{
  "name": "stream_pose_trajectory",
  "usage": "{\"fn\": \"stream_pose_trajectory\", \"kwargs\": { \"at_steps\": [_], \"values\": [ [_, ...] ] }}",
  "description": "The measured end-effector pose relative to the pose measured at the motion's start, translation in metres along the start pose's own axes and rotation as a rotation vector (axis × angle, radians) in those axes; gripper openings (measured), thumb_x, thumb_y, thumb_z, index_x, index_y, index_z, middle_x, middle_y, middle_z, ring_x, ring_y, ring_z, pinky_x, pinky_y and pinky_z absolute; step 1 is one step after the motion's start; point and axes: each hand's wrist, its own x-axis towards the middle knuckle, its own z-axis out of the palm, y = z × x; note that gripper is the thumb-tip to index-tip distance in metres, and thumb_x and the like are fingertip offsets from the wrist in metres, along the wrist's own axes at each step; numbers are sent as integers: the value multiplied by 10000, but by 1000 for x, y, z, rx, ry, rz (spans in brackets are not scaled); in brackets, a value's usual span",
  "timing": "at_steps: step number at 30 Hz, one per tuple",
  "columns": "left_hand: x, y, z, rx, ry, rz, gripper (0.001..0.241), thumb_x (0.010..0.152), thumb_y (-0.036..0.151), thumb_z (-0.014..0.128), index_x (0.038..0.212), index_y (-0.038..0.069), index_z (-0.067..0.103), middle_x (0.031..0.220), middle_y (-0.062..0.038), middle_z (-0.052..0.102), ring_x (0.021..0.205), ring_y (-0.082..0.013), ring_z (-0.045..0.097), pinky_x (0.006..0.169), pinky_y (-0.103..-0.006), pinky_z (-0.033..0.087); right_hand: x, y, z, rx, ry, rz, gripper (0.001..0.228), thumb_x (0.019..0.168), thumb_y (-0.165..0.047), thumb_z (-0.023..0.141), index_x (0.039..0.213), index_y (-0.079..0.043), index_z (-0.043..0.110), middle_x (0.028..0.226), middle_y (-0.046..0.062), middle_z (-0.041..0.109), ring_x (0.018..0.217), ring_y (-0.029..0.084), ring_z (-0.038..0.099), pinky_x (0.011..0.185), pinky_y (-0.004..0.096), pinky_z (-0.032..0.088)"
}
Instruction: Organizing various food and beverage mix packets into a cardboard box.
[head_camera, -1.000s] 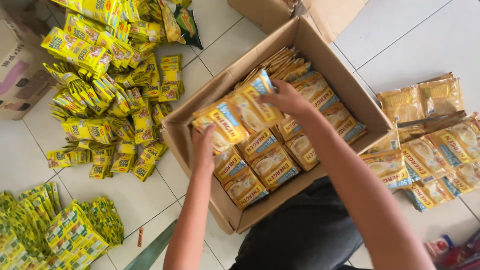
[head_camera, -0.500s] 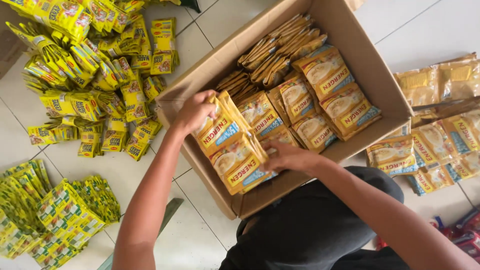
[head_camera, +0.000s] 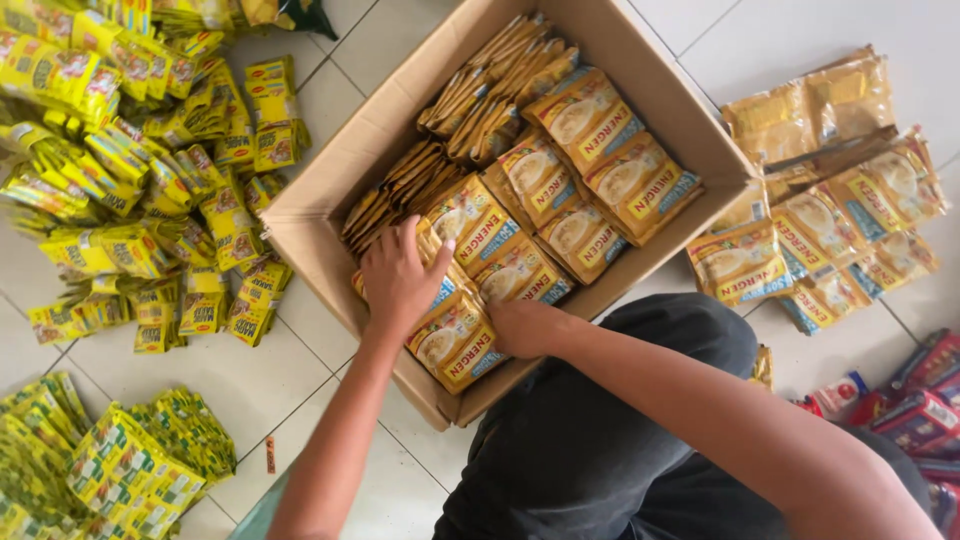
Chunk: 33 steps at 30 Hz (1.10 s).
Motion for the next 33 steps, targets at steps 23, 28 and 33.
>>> {"fn": "stream_pose_trajectory", "kwargs": {
  "at_steps": [23,28,33],
  "values": [
    [-42,61,15,188,-316,-126,1030,919,725,558,1672,135,175,1678,-365,-110,1544,-615,-23,1095,-872,87,-264,10,-121,290,1144,-298,316,931,-200,652,1242,-141,653,1140,85,724,984,261,743,809,379,608],
    [-13,146,-11,-38,-56,34,996,1060,643,562,1684,-1,129,1687,-382,-61,1553,-582,68,1229,-713,171,-365,205,-64,622,1452,178,179,1037,-161,617,1165,-61,692,971,74,737,866,159,718,764,302,590],
    [30,323,-3,-239,-12,495,773,1107,442,630,1625,-2,266,1685,-279,153,1602,-440,212,1334,-575,258,-385,370,43,1091,1602,443,290,1036,-231,579,1224,-20,643,922,68,729,793,127,694,713,288,564]
  ]
}}
